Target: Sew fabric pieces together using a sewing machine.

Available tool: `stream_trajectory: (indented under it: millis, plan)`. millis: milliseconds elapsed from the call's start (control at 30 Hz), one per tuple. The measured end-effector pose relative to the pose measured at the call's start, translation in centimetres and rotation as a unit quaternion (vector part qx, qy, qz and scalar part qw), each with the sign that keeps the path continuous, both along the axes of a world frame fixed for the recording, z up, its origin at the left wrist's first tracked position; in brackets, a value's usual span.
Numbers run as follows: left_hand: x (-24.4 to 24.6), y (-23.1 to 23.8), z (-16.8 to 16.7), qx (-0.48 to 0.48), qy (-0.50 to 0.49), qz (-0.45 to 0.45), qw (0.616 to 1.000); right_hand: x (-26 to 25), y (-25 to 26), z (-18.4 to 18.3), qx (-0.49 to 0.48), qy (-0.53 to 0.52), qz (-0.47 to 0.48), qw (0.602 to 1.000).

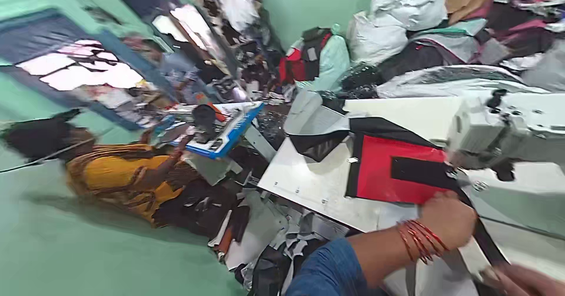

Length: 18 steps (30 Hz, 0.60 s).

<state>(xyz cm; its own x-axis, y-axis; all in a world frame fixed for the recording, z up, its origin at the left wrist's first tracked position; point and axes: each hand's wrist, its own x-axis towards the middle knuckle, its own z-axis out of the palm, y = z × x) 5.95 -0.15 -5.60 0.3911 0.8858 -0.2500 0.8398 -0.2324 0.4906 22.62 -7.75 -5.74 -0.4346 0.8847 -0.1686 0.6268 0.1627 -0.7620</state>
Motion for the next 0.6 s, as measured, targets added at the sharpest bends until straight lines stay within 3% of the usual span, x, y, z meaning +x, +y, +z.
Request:
stream_trajectory:
  millis: [100,167,333,600]
  plan:
    - [-0.8,0.2,-0.8,0.009,-0.04,-0.007,0.999,-0.7,4.3,-1.8,0.12,-0.017,-0.148,0.981]
    - [-1.3,1.0,-0.8,-0.035,-0.044,0.001,0.998,-2.0,7.0,-2.8,0.056,-0.033,-0.189,0.98]
    - [-2.5,1.6,-1.8,-0.01,-0.085,0.0,0.996,-5.6,8.9,-1.8,-0.038,-0.056,-0.239,0.969]
    - [-2.9,1.4,-2.1,-0.001,-0.105,0.01,0.994,-4.9,7.6,-3.4,-0.029,0.066,-0.337,0.939]
